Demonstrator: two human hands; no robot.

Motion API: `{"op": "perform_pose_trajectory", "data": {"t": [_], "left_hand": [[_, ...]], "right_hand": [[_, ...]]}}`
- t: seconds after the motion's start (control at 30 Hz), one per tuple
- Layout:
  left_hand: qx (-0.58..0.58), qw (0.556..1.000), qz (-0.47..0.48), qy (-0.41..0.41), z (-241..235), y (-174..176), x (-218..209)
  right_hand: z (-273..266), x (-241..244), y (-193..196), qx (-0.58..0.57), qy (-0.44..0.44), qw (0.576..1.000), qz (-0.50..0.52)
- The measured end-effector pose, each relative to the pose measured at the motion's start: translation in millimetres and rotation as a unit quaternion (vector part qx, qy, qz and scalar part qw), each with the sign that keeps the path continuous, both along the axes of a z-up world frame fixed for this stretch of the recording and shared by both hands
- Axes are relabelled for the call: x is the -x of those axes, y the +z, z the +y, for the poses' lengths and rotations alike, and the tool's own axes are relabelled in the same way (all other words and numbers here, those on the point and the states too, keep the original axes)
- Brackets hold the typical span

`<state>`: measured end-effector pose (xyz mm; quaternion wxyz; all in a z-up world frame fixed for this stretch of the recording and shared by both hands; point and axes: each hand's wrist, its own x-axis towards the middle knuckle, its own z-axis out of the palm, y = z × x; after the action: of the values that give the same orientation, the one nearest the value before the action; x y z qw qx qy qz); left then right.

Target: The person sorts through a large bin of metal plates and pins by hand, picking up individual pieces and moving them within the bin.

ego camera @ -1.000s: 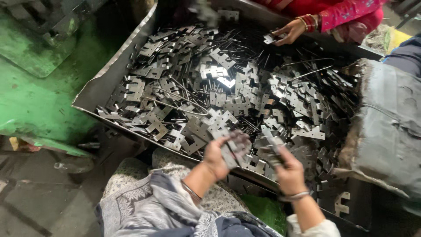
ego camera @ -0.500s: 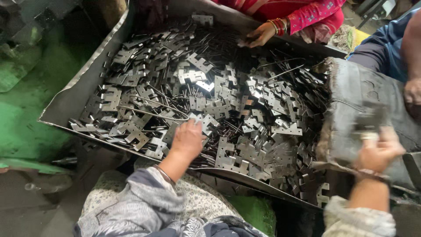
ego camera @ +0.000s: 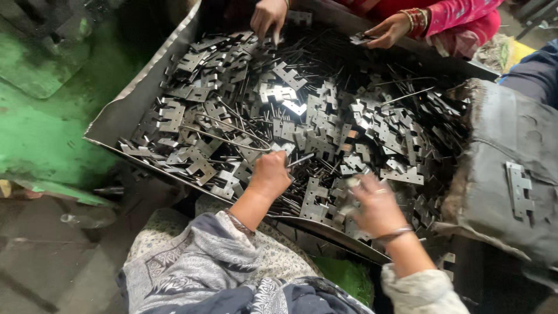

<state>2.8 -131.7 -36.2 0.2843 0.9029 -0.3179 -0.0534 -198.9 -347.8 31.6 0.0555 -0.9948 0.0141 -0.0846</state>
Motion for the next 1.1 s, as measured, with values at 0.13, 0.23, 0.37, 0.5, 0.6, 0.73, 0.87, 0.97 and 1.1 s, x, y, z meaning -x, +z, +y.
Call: {"op": "perform_pose_trajectory", "data": {"t": [0.13, 0.23, 0.37, 0.5, 0.6, 0.73, 0.87, 0.97, 1.1], "left_hand": [[0.287, 0.926, 0.233, 0.08, 52.5, 16.2, -17.2], [0.606, 0.595, 0.524, 0.056, 79.2, 40.1, -19.5], [0.558, 0.605, 0.563, -0.072, 68.3, 73.9, -19.8], [0.208, 0.923, 0.321, -0.049, -6.1, 64.8, -12.4], [0.037, 0.982, 0.179, -0.044, -33.6, 36.4, 5.5], [-0.076, 0.989, -0.105, -0.075, -45.5, 4.8, 11.9], [0.327, 0.891, 0.308, 0.06, -51.9, 0.2, 10.7], [0.504, 0.641, 0.563, 0.135, -38.0, 17.8, 27.1], [0.511, 0.482, 0.709, 0.057, -26.2, 35.5, 81.1]], "right_hand": [[15.9, -2.8, -32.7, 0.003, 0.0, 0.993, 0.122], [0.2, 14.0, -41.9, -0.111, 0.058, 0.991, 0.043], [-16.5, 41.3, -44.5, -0.36, -0.091, 0.928, 0.016], [-34.5, 56.8, -38.3, -0.442, -0.104, 0.89, -0.033], [-35.1, 64.3, -32.9, -0.495, -0.117, 0.859, -0.062], [-47.7, 66.1, -38.4, -0.763, -0.282, 0.558, -0.166], [-85.3, 47.4, -55.8, -0.796, -0.394, 0.371, -0.27], [-70.8, 26.0, -46.4, -0.72, -0.374, 0.532, -0.243], [19.5, -5.8, -23.6, -0.417, -0.219, 0.872, -0.13]]}}
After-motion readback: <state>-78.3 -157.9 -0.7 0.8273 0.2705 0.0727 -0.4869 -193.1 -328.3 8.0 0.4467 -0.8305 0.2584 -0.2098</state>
